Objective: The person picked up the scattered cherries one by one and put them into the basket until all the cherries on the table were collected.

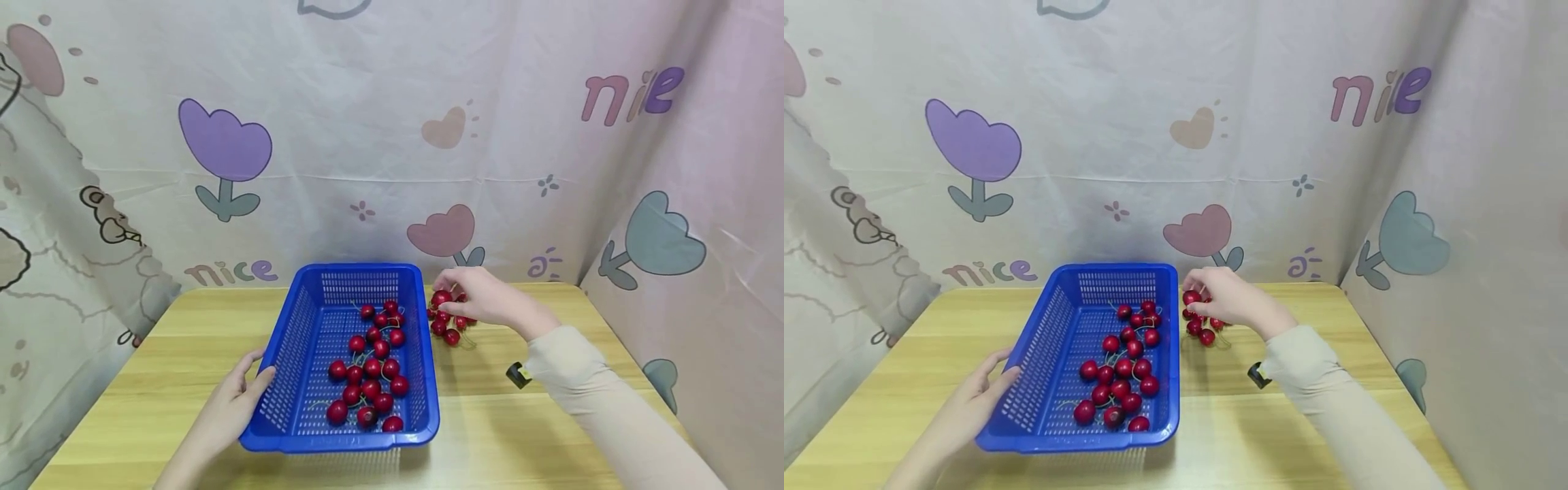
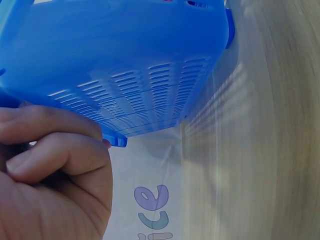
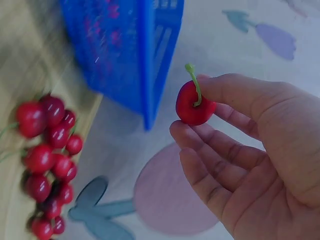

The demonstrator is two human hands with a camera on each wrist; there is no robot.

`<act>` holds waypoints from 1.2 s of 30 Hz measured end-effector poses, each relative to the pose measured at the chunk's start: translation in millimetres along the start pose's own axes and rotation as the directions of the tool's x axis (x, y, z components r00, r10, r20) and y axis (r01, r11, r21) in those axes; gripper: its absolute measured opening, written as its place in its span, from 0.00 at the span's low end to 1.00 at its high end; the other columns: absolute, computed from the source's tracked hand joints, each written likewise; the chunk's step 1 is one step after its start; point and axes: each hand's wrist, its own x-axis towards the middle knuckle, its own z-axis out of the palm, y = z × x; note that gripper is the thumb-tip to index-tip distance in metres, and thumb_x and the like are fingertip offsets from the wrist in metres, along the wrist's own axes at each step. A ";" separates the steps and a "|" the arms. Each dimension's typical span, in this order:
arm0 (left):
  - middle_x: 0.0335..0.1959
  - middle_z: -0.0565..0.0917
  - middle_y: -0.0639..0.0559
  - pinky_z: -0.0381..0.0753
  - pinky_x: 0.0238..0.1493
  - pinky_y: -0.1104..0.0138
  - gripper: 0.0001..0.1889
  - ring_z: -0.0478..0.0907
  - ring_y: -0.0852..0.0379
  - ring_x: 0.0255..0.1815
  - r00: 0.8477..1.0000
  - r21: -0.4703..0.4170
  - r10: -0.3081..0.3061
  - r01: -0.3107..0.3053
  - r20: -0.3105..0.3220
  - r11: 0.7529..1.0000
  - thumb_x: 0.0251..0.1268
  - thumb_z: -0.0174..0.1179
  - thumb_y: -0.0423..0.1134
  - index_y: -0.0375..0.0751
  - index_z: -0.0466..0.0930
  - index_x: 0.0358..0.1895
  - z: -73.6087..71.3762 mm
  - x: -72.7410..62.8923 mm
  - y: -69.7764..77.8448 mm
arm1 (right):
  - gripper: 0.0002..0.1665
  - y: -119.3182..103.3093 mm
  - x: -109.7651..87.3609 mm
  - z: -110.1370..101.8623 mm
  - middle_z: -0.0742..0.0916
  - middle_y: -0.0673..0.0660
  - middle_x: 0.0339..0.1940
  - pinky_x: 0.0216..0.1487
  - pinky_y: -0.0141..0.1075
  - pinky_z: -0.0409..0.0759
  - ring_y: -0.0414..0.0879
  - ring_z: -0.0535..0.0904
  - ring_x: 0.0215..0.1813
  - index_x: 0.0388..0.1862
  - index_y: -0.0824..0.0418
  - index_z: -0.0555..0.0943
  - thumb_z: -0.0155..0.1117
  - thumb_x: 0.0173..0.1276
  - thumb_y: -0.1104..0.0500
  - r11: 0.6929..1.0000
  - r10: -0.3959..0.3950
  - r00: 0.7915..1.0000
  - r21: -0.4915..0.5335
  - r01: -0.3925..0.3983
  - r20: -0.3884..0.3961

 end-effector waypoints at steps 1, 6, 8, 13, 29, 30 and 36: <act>0.39 0.87 0.41 0.91 0.30 0.60 0.33 0.89 0.51 0.33 1.000 0.004 0.000 0.000 -0.001 1.000 0.89 0.47 0.56 0.43 0.55 0.85 -0.5 0.2 -0.3 | 0.17 -5.9 2.7 0.6 0.91 0.55 0.49 0.56 0.46 0.90 0.47 0.88 0.48 0.59 0.61 0.85 0.75 0.74 0.59 1.000 -0.018 1.000 -0.007 0.018 0.002; 0.39 0.87 0.41 0.92 0.29 0.60 0.34 0.89 0.50 0.33 1.000 -0.002 -0.008 0.008 -0.002 1.000 0.89 0.47 0.56 0.43 0.53 0.85 -3.4 -0.1 -2.7 | 0.18 -32.4 15.2 4.8 0.90 0.56 0.54 0.58 0.43 0.89 0.49 0.87 0.51 0.60 0.60 0.85 0.74 0.74 0.57 0.996 -0.080 0.996 -0.025 0.082 0.039; 0.39 0.87 0.41 0.92 0.29 0.60 0.34 0.89 0.50 0.32 1.000 -0.004 -0.010 0.009 -0.004 1.000 0.89 0.47 0.56 0.43 0.53 0.85 -4.1 -0.6 -3.4 | 0.18 -38.8 20.1 7.6 0.90 0.55 0.54 0.57 0.41 0.88 0.49 0.86 0.51 0.60 0.59 0.85 0.74 0.75 0.57 0.995 -0.097 0.993 -0.029 0.099 0.061; 0.38 0.87 0.41 0.92 0.30 0.60 0.33 0.90 0.50 0.32 1.000 -0.002 -0.004 0.004 -0.006 1.000 0.89 0.47 0.55 0.43 0.55 0.85 -3.5 -1.8 -2.2 | 0.17 -52.8 29.1 13.7 0.88 0.52 0.50 0.53 0.36 0.86 0.46 0.84 0.49 0.59 0.58 0.85 0.74 0.75 0.56 0.991 -0.121 0.986 -0.048 0.127 0.111; 0.37 0.88 0.41 0.92 0.29 0.59 0.32 0.90 0.49 0.32 1.000 -0.030 0.016 -0.016 0.010 0.999 0.89 0.48 0.54 0.41 0.55 0.84 -0.9 0.2 1.5 | 0.15 -101.0 57.2 46.5 0.90 0.54 0.54 0.58 0.35 0.88 0.44 0.84 0.54 0.59 0.55 0.86 0.73 0.76 0.56 0.970 -0.187 0.941 -0.100 0.222 0.281; 0.37 0.88 0.41 0.92 0.29 0.59 0.32 0.91 0.49 0.32 1.000 -0.041 0.019 -0.019 0.015 0.999 0.90 0.48 0.53 0.41 0.55 0.84 -1.0 0.2 1.3 | 0.16 -103.6 58.9 49.1 0.90 0.54 0.54 0.58 0.34 0.88 0.44 0.84 0.54 0.59 0.55 0.86 0.73 0.76 0.56 0.968 -0.189 0.937 -0.105 0.228 0.294; 0.37 0.89 0.40 0.93 0.29 0.58 0.31 0.91 0.47 0.32 0.999 -0.058 0.022 -0.021 0.023 0.998 0.90 0.48 0.53 0.42 0.56 0.84 -1.1 0.1 2.3 | 0.19 -118.1 66.3 66.4 0.91 0.51 0.56 0.57 0.29 0.88 0.40 0.86 0.54 0.62 0.53 0.86 0.74 0.75 0.54 0.951 -0.212 0.908 -0.138 0.276 0.361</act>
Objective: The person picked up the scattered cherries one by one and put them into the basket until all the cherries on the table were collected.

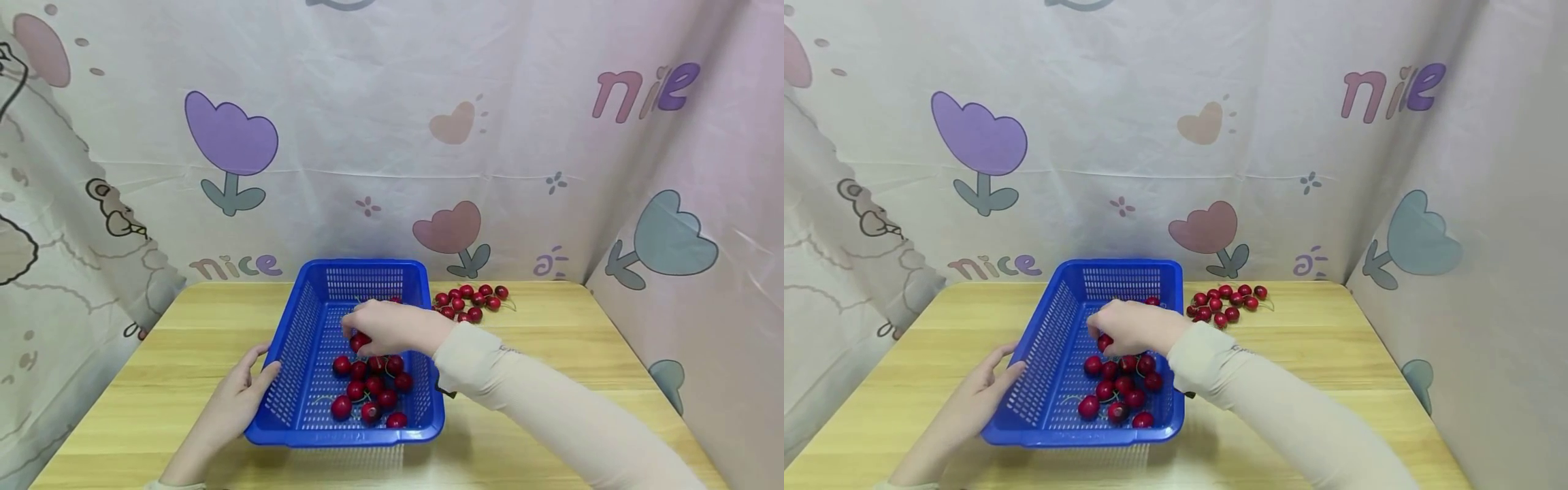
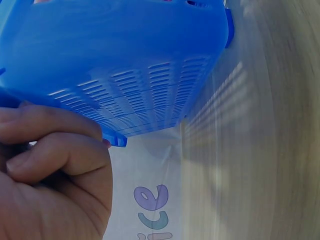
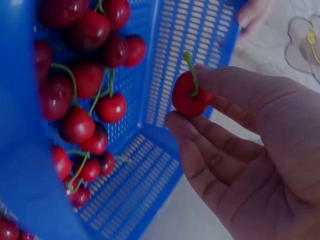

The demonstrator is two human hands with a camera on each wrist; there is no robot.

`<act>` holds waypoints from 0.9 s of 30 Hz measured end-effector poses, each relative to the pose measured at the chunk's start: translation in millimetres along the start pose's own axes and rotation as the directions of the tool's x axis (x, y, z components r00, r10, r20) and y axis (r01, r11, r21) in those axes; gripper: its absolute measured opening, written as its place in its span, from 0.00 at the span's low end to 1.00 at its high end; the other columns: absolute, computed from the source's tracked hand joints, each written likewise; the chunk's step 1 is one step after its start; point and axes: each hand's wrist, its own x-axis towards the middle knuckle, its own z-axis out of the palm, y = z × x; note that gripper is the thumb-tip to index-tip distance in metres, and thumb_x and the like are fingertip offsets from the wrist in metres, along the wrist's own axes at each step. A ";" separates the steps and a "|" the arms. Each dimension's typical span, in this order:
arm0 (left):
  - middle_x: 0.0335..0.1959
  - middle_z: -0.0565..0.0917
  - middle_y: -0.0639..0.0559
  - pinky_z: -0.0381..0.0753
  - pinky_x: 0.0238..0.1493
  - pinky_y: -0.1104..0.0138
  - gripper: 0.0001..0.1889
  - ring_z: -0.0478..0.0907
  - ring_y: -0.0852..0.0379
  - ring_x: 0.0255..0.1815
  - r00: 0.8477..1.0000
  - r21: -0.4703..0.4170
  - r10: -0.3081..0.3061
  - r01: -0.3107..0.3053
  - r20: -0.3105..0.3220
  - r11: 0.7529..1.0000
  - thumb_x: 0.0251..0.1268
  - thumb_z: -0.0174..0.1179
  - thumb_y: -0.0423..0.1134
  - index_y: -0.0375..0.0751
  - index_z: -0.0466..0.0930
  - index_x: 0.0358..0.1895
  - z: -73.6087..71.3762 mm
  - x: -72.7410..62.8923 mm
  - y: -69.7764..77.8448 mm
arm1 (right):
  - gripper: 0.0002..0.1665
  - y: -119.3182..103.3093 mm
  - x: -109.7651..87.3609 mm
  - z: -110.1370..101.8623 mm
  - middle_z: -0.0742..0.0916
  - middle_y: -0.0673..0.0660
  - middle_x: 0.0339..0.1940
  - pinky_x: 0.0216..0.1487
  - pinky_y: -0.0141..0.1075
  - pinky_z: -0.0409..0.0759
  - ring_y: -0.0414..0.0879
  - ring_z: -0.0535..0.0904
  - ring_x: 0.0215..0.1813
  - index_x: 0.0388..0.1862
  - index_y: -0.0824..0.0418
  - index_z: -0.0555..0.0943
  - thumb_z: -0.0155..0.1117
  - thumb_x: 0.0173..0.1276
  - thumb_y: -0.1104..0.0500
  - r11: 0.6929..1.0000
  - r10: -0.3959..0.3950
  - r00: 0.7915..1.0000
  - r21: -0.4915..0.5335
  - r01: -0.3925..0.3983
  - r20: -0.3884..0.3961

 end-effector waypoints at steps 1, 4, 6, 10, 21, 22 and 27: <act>0.37 0.89 0.40 0.93 0.29 0.58 0.32 0.91 0.48 0.32 1.000 0.005 -0.002 0.002 -0.002 1.000 0.90 0.48 0.53 0.42 0.56 0.84 0.0 0.0 0.1 | 0.20 -2.3 2.6 2.2 0.91 0.51 0.56 0.57 0.29 0.88 0.39 0.86 0.54 0.63 0.53 0.86 0.75 0.75 0.53 1.000 -0.007 1.000 -0.008 0.007 0.009; 0.37 0.88 0.40 0.92 0.29 0.59 0.32 0.91 0.48 0.32 1.000 0.013 -0.003 0.003 -0.004 1.000 0.89 0.48 0.53 0.42 0.55 0.84 -0.1 0.2 0.0 | 0.20 -8.7 8.9 8.0 0.91 0.49 0.56 0.58 0.28 0.88 0.38 0.87 0.54 0.63 0.51 0.86 0.75 0.75 0.53 0.999 -0.026 0.999 -0.028 0.027 0.036; 0.37 0.88 0.40 0.92 0.29 0.58 0.32 0.91 0.48 0.31 1.000 0.007 -0.001 0.001 0.000 1.000 0.90 0.48 0.53 0.42 0.55 0.84 0.1 0.3 -0.1 | 0.20 -12.7 12.8 11.2 0.91 0.49 0.57 0.59 0.29 0.88 0.39 0.87 0.54 0.63 0.51 0.86 0.75 0.75 0.53 0.998 -0.038 0.998 -0.040 0.040 0.052; 0.38 0.89 0.39 0.93 0.29 0.58 0.32 0.91 0.47 0.32 1.000 -0.004 -0.003 0.003 0.004 1.000 0.90 0.48 0.52 0.42 0.54 0.85 0.1 0.0 -0.2 | 0.20 -19.8 18.9 14.9 0.91 0.49 0.57 0.60 0.29 0.87 0.39 0.88 0.55 0.63 0.52 0.86 0.75 0.74 0.53 0.997 -0.064 0.995 -0.047 0.068 0.075; 0.40 0.88 0.40 0.92 0.31 0.60 0.32 0.90 0.50 0.34 1.000 0.049 -0.016 0.016 -0.010 0.999 0.89 0.48 0.55 0.44 0.55 0.84 -1.4 1.4 2.1 | 0.23 -31.0 25.5 17.4 0.91 0.48 0.61 0.61 0.29 0.87 0.39 0.88 0.58 0.65 0.50 0.86 0.75 0.74 0.52 0.996 -0.065 0.992 -0.053 0.071 0.106; 0.40 0.88 0.40 0.92 0.32 0.60 0.33 0.90 0.50 0.34 1.000 0.058 -0.018 0.019 -0.012 0.998 0.89 0.48 0.55 0.44 0.55 0.84 -1.5 1.2 1.7 | 0.22 -31.6 25.5 18.1 0.91 0.49 0.61 0.61 0.30 0.87 0.39 0.88 0.57 0.65 0.50 0.86 0.75 0.74 0.52 0.996 -0.065 0.992 -0.050 0.071 0.110; 0.41 0.88 0.42 0.91 0.32 0.62 0.34 0.89 0.52 0.35 0.999 0.089 -0.030 0.031 -0.019 0.996 0.89 0.47 0.58 0.44 0.55 0.85 -1.2 1.9 0.0 | 0.21 -31.4 24.8 20.8 0.91 0.49 0.60 0.61 0.31 0.88 0.39 0.87 0.57 0.64 0.49 0.86 0.75 0.74 0.52 0.996 -0.067 0.992 -0.054 0.074 0.111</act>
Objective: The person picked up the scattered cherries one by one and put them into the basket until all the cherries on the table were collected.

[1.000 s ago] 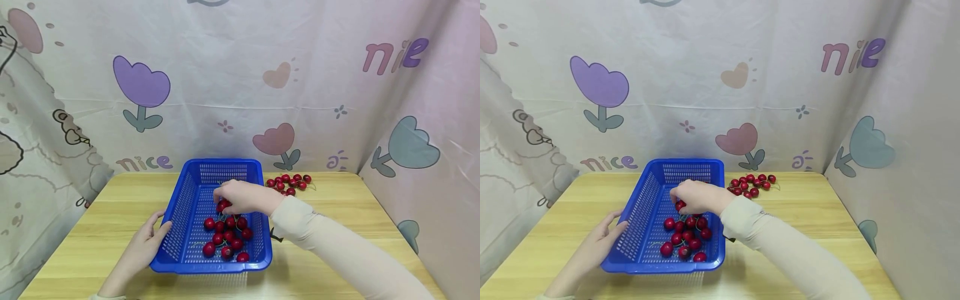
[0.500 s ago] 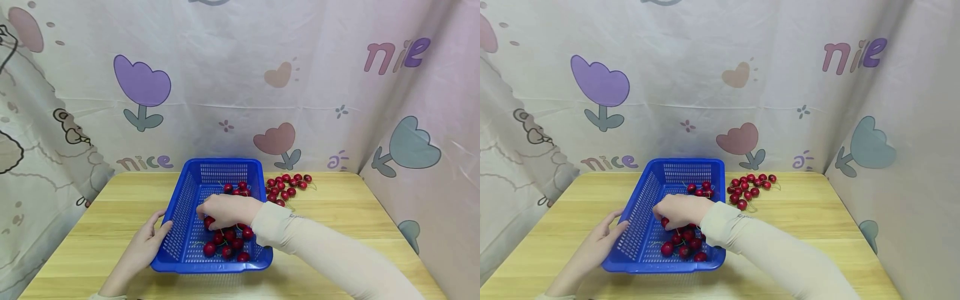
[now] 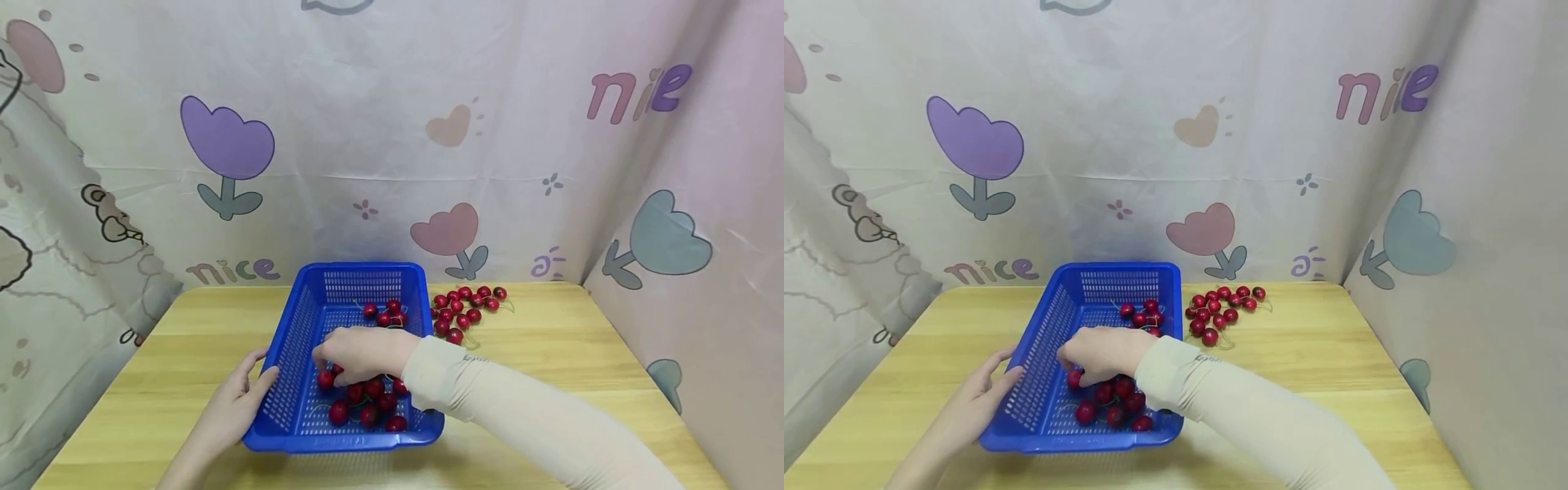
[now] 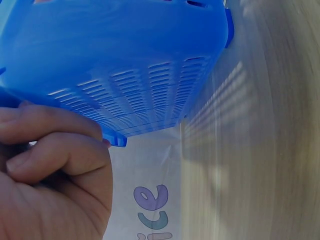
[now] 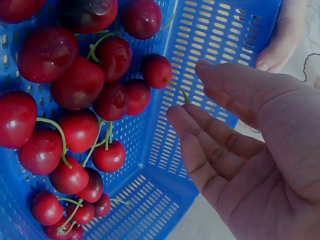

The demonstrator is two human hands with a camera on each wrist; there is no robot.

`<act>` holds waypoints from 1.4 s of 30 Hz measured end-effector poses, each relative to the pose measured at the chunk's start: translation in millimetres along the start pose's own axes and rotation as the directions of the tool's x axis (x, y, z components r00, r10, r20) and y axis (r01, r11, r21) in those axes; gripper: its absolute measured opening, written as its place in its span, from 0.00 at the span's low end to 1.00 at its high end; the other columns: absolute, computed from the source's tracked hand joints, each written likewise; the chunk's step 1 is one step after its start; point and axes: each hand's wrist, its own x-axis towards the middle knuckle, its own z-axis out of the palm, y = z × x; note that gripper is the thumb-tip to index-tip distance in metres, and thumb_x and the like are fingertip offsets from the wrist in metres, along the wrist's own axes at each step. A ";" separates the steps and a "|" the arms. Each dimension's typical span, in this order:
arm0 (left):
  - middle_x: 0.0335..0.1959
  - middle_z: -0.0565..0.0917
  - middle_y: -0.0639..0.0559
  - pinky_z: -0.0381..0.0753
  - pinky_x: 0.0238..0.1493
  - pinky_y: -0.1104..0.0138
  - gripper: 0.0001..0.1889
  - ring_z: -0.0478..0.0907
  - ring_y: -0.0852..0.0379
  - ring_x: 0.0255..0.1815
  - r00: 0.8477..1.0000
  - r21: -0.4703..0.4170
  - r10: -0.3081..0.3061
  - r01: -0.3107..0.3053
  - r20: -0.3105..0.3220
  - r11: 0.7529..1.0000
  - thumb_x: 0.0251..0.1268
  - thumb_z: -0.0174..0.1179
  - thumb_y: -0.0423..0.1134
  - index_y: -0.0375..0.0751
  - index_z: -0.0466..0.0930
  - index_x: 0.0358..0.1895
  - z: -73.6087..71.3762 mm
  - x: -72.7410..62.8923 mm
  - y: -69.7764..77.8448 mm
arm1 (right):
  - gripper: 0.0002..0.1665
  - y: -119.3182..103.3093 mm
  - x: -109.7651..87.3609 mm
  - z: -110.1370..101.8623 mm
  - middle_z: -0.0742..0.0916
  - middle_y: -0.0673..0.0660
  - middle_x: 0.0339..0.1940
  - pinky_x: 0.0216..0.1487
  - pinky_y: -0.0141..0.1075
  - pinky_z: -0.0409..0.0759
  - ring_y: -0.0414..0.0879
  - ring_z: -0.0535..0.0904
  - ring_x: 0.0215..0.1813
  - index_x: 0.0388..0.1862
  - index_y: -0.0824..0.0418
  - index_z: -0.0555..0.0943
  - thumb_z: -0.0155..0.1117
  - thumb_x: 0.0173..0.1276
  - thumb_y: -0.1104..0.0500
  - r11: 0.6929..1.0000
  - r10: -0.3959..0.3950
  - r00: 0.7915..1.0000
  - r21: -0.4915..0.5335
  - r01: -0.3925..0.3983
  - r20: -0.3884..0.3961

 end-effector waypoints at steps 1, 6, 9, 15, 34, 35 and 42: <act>0.41 0.88 0.42 0.91 0.32 0.61 0.34 0.89 0.52 0.35 1.000 -0.008 -0.001 0.001 0.002 1.000 0.89 0.47 0.58 0.44 0.55 0.85 0.3 0.0 -0.3 | 0.21 0.4 -0.1 0.1 0.91 0.49 0.60 0.61 0.30 0.88 0.39 0.87 0.56 0.64 0.50 0.86 0.75 0.74 0.52 1.000 -0.002 1.000 -0.004 0.002 -0.004; 0.41 0.88 0.42 0.91 0.32 0.61 0.34 0.89 0.51 0.35 1.000 -0.027 -0.013 0.013 0.006 1.000 0.88 0.47 0.59 0.45 0.54 0.85 -0.2 -0.3 -1.2 | 0.20 3.1 -1.4 -1.9 0.91 0.50 0.59 0.61 0.29 0.87 0.39 0.87 0.56 0.63 0.51 0.86 0.75 0.75 0.53 1.000 -0.012 1.000 -0.006 0.012 -0.025; 0.41 0.88 0.41 0.91 0.32 0.61 0.35 0.89 0.51 0.36 1.000 -0.024 -0.009 0.009 0.003 1.000 0.89 0.46 0.59 0.45 0.54 0.85 -0.6 -0.2 -1.6 | 0.18 6.1 -5.0 -5.0 0.91 0.51 0.60 0.61 0.29 0.86 0.39 0.87 0.56 0.62 0.51 0.87 0.74 0.75 0.53 1.000 -0.007 0.999 0.002 0.007 -0.040; 0.39 0.88 0.40 0.92 0.31 0.60 0.33 0.90 0.49 0.34 1.000 -0.068 0.021 -0.020 0.009 0.997 0.89 0.48 0.55 0.44 0.54 0.85 1.1 0.2 0.6 | 0.19 19.6 -18.9 -12.6 0.91 0.50 0.60 0.59 0.29 0.87 0.39 0.86 0.55 0.63 0.50 0.86 0.74 0.75 0.53 0.998 0.033 0.996 0.060 -0.028 -0.084; 0.38 0.88 0.40 0.92 0.30 0.59 0.32 0.90 0.50 0.33 1.000 -0.069 0.016 -0.016 -0.007 0.998 0.89 0.49 0.54 0.44 0.56 0.84 1.8 -2.5 1.6 | 0.14 75.3 -64.9 -36.0 0.87 0.51 0.44 0.51 0.34 0.85 0.43 0.81 0.46 0.57 0.56 0.86 0.74 0.75 0.57 0.982 0.151 0.961 0.148 -0.119 -0.231; 0.38 0.87 0.40 0.92 0.30 0.59 0.32 0.90 0.50 0.33 1.000 -0.065 0.015 -0.015 -0.007 0.998 0.89 0.49 0.54 0.44 0.56 0.84 1.8 -3.0 2.1 | 0.14 78.0 -67.2 -36.2 0.88 0.51 0.45 0.53 0.34 0.85 0.43 0.82 0.47 0.57 0.56 0.86 0.74 0.75 0.57 0.981 0.157 0.959 0.147 -0.124 -0.235; 0.37 0.88 0.41 0.92 0.29 0.60 0.32 0.90 0.50 0.32 1.000 -0.064 0.018 -0.018 -0.007 0.998 0.89 0.48 0.54 0.43 0.56 0.84 2.0 -5.2 3.1 | 0.15 96.3 -83.4 -35.1 0.89 0.53 0.52 0.61 0.40 0.87 0.47 0.86 0.54 0.59 0.55 0.85 0.73 0.76 0.55 0.967 0.216 0.944 0.191 -0.171 -0.250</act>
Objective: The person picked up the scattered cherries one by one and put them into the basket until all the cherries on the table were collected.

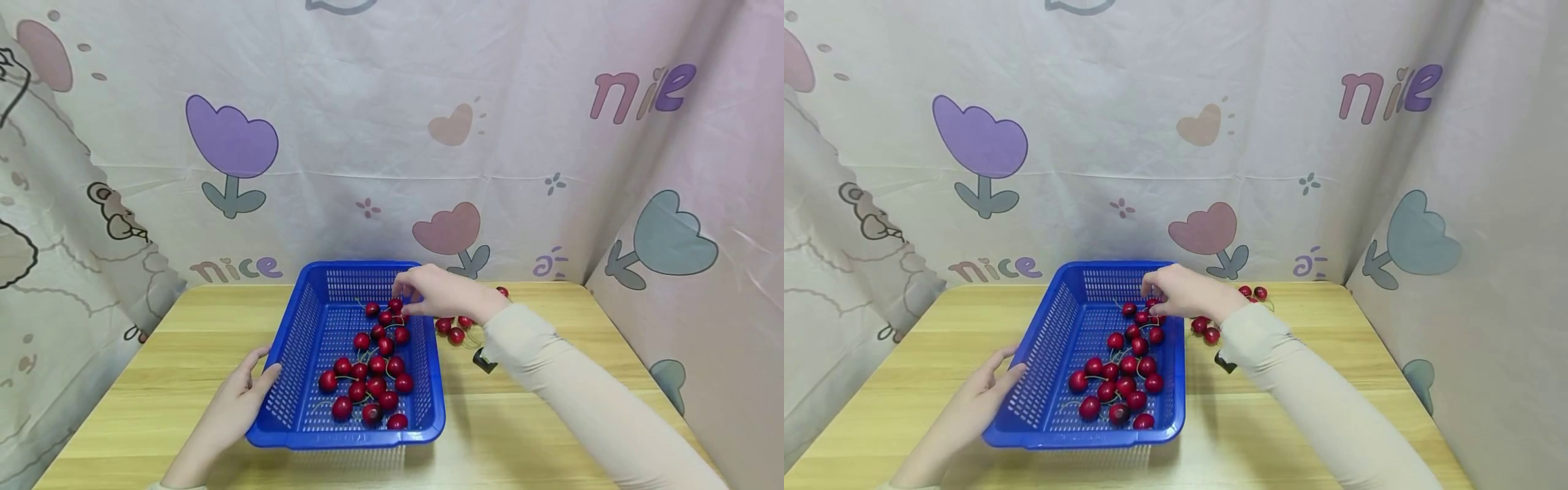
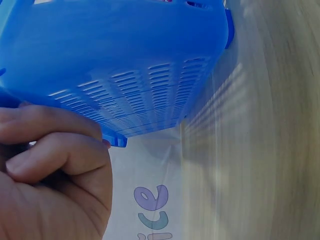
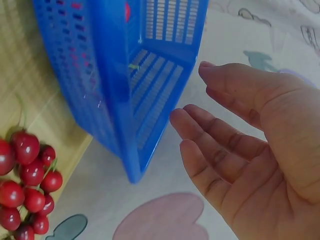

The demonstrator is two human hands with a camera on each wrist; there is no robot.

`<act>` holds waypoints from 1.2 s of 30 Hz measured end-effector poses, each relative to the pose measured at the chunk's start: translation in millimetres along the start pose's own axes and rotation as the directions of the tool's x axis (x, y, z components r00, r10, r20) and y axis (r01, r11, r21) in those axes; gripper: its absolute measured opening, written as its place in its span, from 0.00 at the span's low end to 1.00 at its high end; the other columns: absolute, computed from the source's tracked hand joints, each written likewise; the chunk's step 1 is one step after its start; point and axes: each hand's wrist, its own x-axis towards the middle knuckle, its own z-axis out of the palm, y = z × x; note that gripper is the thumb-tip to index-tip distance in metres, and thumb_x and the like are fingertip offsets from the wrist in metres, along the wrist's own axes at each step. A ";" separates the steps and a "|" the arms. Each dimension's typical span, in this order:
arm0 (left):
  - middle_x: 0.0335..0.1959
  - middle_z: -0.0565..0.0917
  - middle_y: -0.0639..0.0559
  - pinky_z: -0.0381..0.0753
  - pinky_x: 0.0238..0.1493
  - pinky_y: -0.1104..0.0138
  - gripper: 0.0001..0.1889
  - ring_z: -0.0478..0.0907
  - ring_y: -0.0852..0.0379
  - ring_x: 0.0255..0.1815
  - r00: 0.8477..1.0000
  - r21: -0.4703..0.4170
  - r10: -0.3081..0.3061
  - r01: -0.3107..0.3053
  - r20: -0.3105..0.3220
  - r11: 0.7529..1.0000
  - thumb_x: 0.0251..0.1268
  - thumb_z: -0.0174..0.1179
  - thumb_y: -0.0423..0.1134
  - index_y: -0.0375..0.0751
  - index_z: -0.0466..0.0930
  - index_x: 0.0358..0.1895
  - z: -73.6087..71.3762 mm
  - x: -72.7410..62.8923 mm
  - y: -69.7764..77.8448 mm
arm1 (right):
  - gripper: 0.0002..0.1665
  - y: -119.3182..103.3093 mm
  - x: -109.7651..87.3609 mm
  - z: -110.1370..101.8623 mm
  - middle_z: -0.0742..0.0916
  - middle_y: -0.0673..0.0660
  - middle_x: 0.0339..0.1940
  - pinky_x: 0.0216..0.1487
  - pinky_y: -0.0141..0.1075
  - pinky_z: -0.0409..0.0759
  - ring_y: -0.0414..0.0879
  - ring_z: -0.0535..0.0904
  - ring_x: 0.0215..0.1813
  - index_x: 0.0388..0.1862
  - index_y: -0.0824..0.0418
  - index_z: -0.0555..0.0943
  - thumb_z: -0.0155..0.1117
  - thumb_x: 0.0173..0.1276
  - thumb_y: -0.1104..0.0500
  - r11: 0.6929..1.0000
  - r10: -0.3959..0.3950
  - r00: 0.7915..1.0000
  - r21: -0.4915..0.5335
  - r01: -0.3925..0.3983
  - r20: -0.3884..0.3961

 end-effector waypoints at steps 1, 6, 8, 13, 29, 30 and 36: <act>0.37 0.88 0.41 0.91 0.29 0.60 0.32 0.90 0.50 0.32 1.000 0.003 0.001 -0.001 -0.001 1.000 0.89 0.48 0.54 0.43 0.56 0.84 0.0 -0.1 0.0 | 0.16 2.9 -1.7 -0.7 0.89 0.53 0.52 0.61 0.41 0.87 0.48 0.86 0.55 0.59 0.55 0.85 0.73 0.76 0.56 1.000 0.011 1.000 0.009 -0.011 -0.004; 0.37 0.88 0.41 0.91 0.29 0.60 0.32 0.89 0.51 0.32 1.000 0.009 0.000 0.000 -0.002 1.000 0.89 0.48 0.55 0.44 0.56 0.84 0.3 0.2 -0.5 | 0.16 19.0 -9.9 -2.6 0.90 0.55 0.53 0.61 0.44 0.87 0.50 0.87 0.56 0.60 0.55 0.85 0.72 0.77 0.56 0.997 0.065 0.998 0.053 -0.064 -0.025; 0.37 0.88 0.41 0.92 0.29 0.60 0.32 0.90 0.50 0.32 1.000 0.000 0.000 0.000 0.001 1.000 0.89 0.48 0.54 0.43 0.56 0.84 0.5 0.5 -0.8 | 0.17 27.4 -12.6 -1.4 0.90 0.57 0.54 0.61 0.45 0.88 0.51 0.87 0.55 0.60 0.58 0.85 0.71 0.77 0.56 0.995 0.075 0.997 0.067 -0.072 -0.036; 0.38 0.88 0.41 0.92 0.29 0.60 0.32 0.90 0.50 0.33 1.000 -0.003 -0.003 0.003 0.000 1.000 0.89 0.48 0.54 0.44 0.56 0.84 0.7 1.5 -2.1 | 0.17 48.9 -19.1 4.2 0.91 0.60 0.52 0.60 0.47 0.89 0.50 0.89 0.52 0.60 0.62 0.84 0.71 0.76 0.59 0.990 0.110 0.993 0.100 -0.104 -0.052; 0.40 0.88 0.41 0.91 0.30 0.60 0.32 0.90 0.50 0.34 1.000 0.012 -0.014 0.014 -0.008 1.000 0.89 0.48 0.55 0.45 0.56 0.85 0.9 1.4 -2.4 | 0.15 98.5 -36.4 35.2 0.89 0.54 0.36 0.46 0.38 0.85 0.43 0.83 0.39 0.53 0.65 0.84 0.74 0.71 0.63 0.967 0.221 0.975 0.138 -0.215 -0.027; 0.40 0.88 0.41 0.91 0.30 0.60 0.32 0.90 0.50 0.34 1.000 0.011 -0.014 0.014 -0.008 1.000 0.89 0.48 0.55 0.45 0.56 0.85 0.9 1.4 -2.4 | 0.15 100.2 -37.2 37.7 0.89 0.54 0.36 0.46 0.37 0.84 0.43 0.82 0.38 0.53 0.66 0.84 0.75 0.71 0.63 0.964 0.229 0.973 0.144 -0.223 -0.024; 0.40 0.88 0.41 0.91 0.31 0.60 0.32 0.90 0.50 0.35 1.000 0.013 -0.016 0.016 -0.010 1.000 0.89 0.47 0.55 0.45 0.55 0.85 0.8 1.4 -2.3 | 0.14 106.7 -40.1 51.3 0.88 0.55 0.37 0.45 0.36 0.83 0.42 0.81 0.38 0.49 0.66 0.84 0.76 0.68 0.64 0.958 0.236 0.971 0.172 -0.228 -0.027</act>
